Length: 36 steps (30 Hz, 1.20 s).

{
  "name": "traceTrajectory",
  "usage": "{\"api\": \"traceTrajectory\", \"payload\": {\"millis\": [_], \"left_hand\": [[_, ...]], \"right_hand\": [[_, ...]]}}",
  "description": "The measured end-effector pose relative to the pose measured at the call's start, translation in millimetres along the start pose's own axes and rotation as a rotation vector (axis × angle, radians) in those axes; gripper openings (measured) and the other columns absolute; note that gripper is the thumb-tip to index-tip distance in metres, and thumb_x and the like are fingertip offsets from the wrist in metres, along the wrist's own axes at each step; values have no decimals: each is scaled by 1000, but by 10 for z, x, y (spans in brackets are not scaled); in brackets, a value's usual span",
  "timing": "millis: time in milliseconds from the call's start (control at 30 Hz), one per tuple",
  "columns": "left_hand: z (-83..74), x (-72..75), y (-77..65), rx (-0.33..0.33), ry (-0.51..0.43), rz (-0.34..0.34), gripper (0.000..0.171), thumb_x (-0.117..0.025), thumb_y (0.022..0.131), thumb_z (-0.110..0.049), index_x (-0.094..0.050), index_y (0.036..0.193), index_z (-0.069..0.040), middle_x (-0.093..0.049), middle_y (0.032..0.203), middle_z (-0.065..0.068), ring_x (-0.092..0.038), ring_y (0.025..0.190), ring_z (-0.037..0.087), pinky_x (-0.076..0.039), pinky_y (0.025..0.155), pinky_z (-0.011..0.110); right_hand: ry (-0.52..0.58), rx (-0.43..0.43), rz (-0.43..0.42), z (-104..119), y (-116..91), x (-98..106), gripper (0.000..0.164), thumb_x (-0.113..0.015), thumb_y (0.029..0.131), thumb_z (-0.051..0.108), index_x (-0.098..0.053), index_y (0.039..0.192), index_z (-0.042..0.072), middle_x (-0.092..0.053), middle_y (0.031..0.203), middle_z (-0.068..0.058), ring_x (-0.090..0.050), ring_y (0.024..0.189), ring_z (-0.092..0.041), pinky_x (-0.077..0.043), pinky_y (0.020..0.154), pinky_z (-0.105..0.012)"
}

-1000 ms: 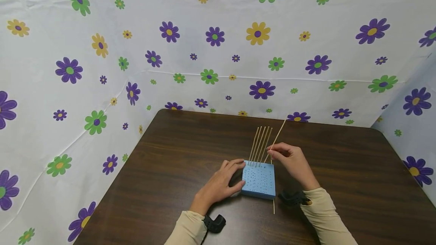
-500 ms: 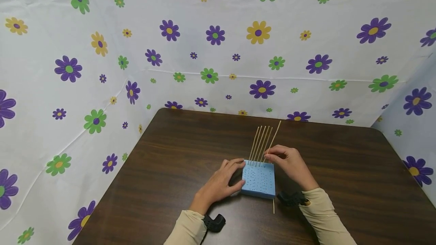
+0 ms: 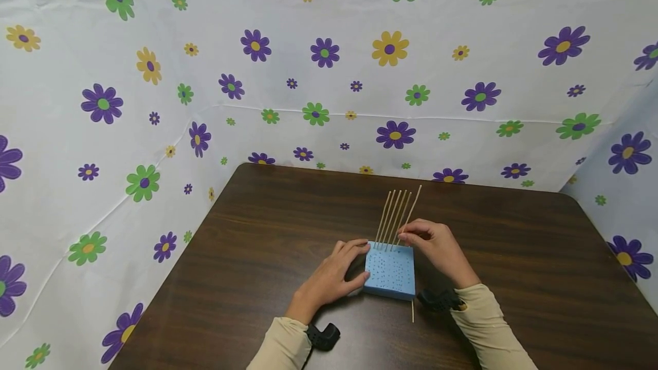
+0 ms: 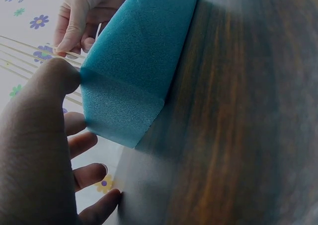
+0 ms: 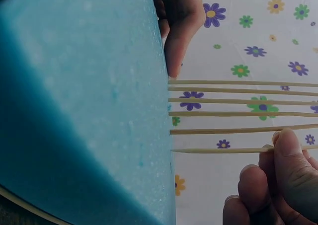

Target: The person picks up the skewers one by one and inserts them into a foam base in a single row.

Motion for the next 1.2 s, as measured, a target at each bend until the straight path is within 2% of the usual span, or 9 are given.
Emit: {"api": "traceTrajectory", "payload": {"millis": [300,600,867,1200], "left_hand": [[-2,-3,-4,-7,6,-6,57,-54,106,-47,-46,156,-22,-43,164,0,-49,131,17,-54,97,47],[4,-4,1,19,-25,19,58,-55,106,-47,-46,157,-22,-42,165,-1,-47,133,17,-53,100,49],[18,-16,-5,32,-20,28,57,-54,106,-47,-46,157,-23,-41,165,-3,-47,134,17,-53,99,50],[14,-15,2,32,-27,30,57,-55,106,-46,-46,157,-22,-40,166,-2,-46,136,18,-52,101,51]], "right_hand": [[-10,24,-5,32,-1,-7,9,-74,96,14,-81,102,13,-78,99,-2,-69,81,-4,-57,73,-22],[-64,29,21,19,-9,-51,9,-75,95,15,-82,101,14,-78,99,1,-66,85,-5,-55,74,-22],[-66,30,38,10,-5,-81,8,-76,94,12,-82,99,14,-77,96,0,-67,78,-9,-55,69,-23],[-79,-24,81,-5,-2,-75,9,-76,95,14,-81,102,14,-77,96,0,-65,77,-14,-54,70,-22]]}}
Point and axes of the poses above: each hand's wrist, its own y-axis towards the middle knuckle, its own x-axis out of the back of the hand, z = x × y, the point moved 8 cm from there along y, towards the middle knuckle
